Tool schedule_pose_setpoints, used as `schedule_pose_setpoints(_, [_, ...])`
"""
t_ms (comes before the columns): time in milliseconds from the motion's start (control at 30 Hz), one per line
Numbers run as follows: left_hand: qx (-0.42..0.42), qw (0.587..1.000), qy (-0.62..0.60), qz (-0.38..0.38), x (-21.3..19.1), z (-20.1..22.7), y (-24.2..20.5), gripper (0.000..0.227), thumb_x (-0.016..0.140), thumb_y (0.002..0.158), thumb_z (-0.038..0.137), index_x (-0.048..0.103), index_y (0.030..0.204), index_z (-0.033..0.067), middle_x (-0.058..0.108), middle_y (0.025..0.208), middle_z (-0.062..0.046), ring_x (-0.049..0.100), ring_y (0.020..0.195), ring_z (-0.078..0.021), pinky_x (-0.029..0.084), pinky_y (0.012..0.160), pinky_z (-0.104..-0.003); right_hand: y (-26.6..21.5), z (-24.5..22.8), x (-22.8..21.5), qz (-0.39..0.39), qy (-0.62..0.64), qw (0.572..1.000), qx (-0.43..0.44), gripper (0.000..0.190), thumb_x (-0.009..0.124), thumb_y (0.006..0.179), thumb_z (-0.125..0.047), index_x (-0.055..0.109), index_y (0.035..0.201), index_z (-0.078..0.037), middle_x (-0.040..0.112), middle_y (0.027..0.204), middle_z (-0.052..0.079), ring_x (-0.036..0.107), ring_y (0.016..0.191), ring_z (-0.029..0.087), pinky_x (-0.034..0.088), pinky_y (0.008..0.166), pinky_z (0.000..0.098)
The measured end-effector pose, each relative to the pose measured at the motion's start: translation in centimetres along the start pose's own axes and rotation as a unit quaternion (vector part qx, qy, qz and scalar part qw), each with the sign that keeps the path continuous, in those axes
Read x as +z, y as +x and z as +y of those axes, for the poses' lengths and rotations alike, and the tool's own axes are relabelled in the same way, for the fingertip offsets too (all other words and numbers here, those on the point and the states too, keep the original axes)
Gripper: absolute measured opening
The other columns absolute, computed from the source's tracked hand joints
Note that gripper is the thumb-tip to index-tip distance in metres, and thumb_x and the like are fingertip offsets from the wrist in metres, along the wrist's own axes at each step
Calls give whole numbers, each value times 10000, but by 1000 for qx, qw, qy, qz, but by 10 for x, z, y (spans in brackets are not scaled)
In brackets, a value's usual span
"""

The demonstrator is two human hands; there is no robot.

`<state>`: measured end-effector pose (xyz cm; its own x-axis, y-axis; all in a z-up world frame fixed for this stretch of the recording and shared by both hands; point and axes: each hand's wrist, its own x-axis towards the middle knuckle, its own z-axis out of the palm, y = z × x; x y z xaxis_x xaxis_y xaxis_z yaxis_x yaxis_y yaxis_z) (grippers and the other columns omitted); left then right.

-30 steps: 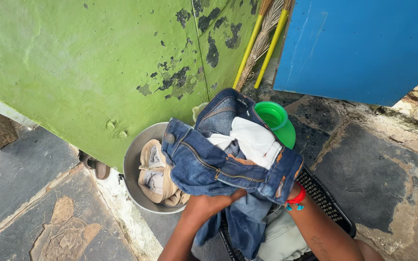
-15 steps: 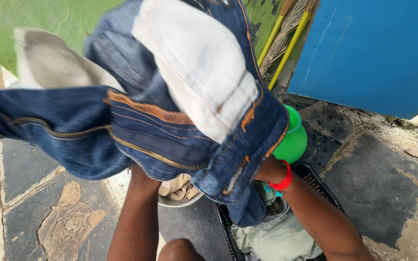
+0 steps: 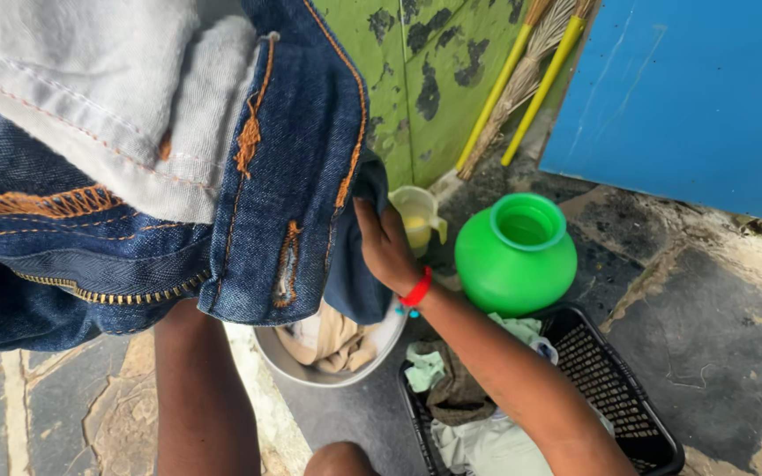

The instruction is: The person prepares a soapy solution in a basin using a plastic mug and hand-washes various items of clothing by scrubbing them in the water.

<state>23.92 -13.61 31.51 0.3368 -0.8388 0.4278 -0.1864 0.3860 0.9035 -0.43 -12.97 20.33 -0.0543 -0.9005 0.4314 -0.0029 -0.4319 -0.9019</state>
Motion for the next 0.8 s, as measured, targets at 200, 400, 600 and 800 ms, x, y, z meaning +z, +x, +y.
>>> schedule_pose_setpoints(200, [-6, 996, 88, -1, -8, -25, -34, 489, 767, 897, 280, 689, 1340, 88, 693, 1296, -120, 637, 1233, -300, 469, 1091, -409, -8, 72, 9, 6, -54, 985, -162, 560, 397, 969, 53, 439, 1526, 28, 519, 1432, 202, 510, 1314, 315, 387, 1155, 395])
schedule_pose_setpoints(400, [-13, 981, 190, -25, -17, -54, -93, 469, 742, 922, 276, 689, 1347, 85, 693, 1297, -127, 645, 1235, -310, 479, 1094, -415, -45, -26, -52, -127, 532, 835, 57, 567, 368, 1121, -358, 375, 1567, -7, 494, 1556, 157, 514, 1417, 274, 400, 1214, 451])
schedule_pose_setpoints(600, [35, 952, 269, -143, 8, -69, -171, 450, 718, 947, 272, 689, 1354, 83, 693, 1297, -134, 653, 1236, -319, 489, 1097, -420, -119, -45, -165, -115, 384, 914, 59, 536, 487, 994, -227, 500, 1464, 30, 597, 1436, 213, 584, 1297, 323, 453, 1115, 444])
schedule_pose_setpoints(800, [113, 869, 107, -470, 96, -84, -262, 432, 693, 971, 269, 688, 1360, 80, 694, 1297, -140, 660, 1237, -328, 500, 1100, -425, -250, 49, -316, -23, 100, 970, 219, 521, 606, 866, -96, 625, 1361, 66, 700, 1316, 269, 654, 1177, 373, 506, 1015, 437])
